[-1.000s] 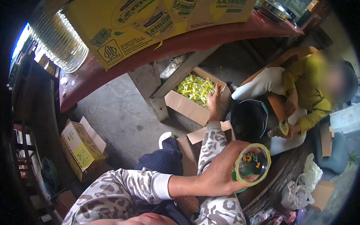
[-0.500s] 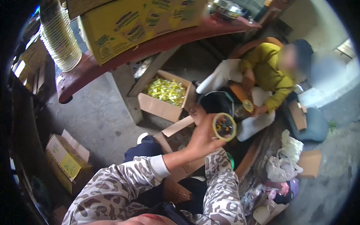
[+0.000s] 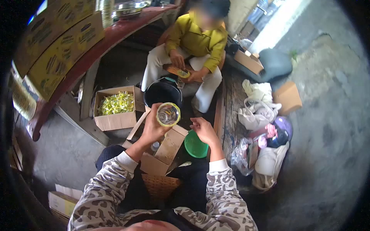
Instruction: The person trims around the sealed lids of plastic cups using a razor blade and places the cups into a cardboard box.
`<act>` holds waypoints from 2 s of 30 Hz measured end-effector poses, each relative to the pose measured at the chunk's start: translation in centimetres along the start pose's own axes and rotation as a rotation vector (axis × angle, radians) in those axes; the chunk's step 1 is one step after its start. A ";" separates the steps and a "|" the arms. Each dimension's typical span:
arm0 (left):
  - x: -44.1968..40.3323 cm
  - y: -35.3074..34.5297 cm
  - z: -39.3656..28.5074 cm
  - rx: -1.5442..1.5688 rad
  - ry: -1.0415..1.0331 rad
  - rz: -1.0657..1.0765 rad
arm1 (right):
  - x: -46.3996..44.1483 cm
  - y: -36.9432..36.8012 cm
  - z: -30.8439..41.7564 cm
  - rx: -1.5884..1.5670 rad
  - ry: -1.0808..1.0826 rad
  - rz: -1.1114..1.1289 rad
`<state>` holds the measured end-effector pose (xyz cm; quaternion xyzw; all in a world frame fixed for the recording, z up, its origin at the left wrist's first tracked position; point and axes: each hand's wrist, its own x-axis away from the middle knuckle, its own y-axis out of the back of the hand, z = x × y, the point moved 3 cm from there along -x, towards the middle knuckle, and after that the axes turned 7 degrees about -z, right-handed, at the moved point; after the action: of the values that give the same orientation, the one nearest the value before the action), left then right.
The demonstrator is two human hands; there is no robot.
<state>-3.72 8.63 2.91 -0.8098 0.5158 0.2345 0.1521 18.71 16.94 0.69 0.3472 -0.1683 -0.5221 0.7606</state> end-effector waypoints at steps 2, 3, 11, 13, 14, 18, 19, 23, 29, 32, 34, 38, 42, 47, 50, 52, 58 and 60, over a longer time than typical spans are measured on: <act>0.3 0.0 0.0 -0.049 0.009 0.038 | 0.6 0.6 0.8 -0.012 0.088 -0.085; 0.4 0.0 0.0 -0.094 0.020 0.043 | 0.7 0.7 1.2 -0.031 0.075 -0.103; 1.2 -0.8 0.3 -0.141 0.001 0.093 | 0.9 -2.0 3.6 -0.391 0.090 -0.072; 1.3 -1.0 0.9 -0.071 -0.003 0.110 | 1.1 -2.0 4.0 -0.320 0.135 0.036; 1.3 -1.3 1.7 -0.001 0.041 0.110 | 1.1 -1.7 3.8 -0.316 0.173 0.014; 1.3 -1.8 1.8 0.017 0.135 0.161 | 0.3 -0.1 1.4 -0.131 0.143 -0.061; 1.4 -1.8 1.9 0.041 0.158 0.163 | 0.0 0.2 -0.3 -0.094 0.121 -0.084; 1.5 -1.3 2.2 -0.029 0.172 0.172 | -0.3 4.3 -5.2 0.138 -0.091 -0.157; 1.4 -0.9 1.8 -0.052 0.202 0.158 | 0.8 10.2 -17.0 0.379 -0.390 -0.563; 1.1 -0.9 1.0 -0.065 0.225 0.154 | 1.9 10.4 -24.4 0.441 -0.489 -0.674; 1.0 -0.7 1.1 -0.065 0.214 0.157 | 2.9 10.2 -27.7 0.548 -0.643 -0.684; 0.8 -0.4 1.1 -0.049 0.197 0.149 | 4.5 10.6 -26.2 0.553 -0.944 -0.647; 0.7 0.0 0.2 -0.010 0.215 0.137 | 4.8 10.1 -25.8 0.599 -1.052 -0.507; 0.4 0.5 -0.8 0.067 0.231 0.131 | 4.4 10.2 -26.3 0.581 -1.083 -0.573; 0.3 0.8 -0.2 0.059 0.232 0.139 | 4.4 10.3 -26.7 0.597 -1.070 -0.554; 0.1 0.8 -0.5 0.052 0.227 0.142 | 4.2 10.3 -27.3 0.621 -1.061 -0.589; 0.1 0.7 -0.5 -0.002 0.128 0.119 | 2.6 11.3 -23.1 0.561 -0.871 -0.620; 0.1 0.7 -0.2 0.013 0.149 0.136 | 1.3 10.9 -20.2 0.439 -0.473 -0.665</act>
<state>-4.30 8.18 3.05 -0.7871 0.5810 0.1802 0.1021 39.07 25.20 -5.97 0.4062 -0.3235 -0.7546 0.4012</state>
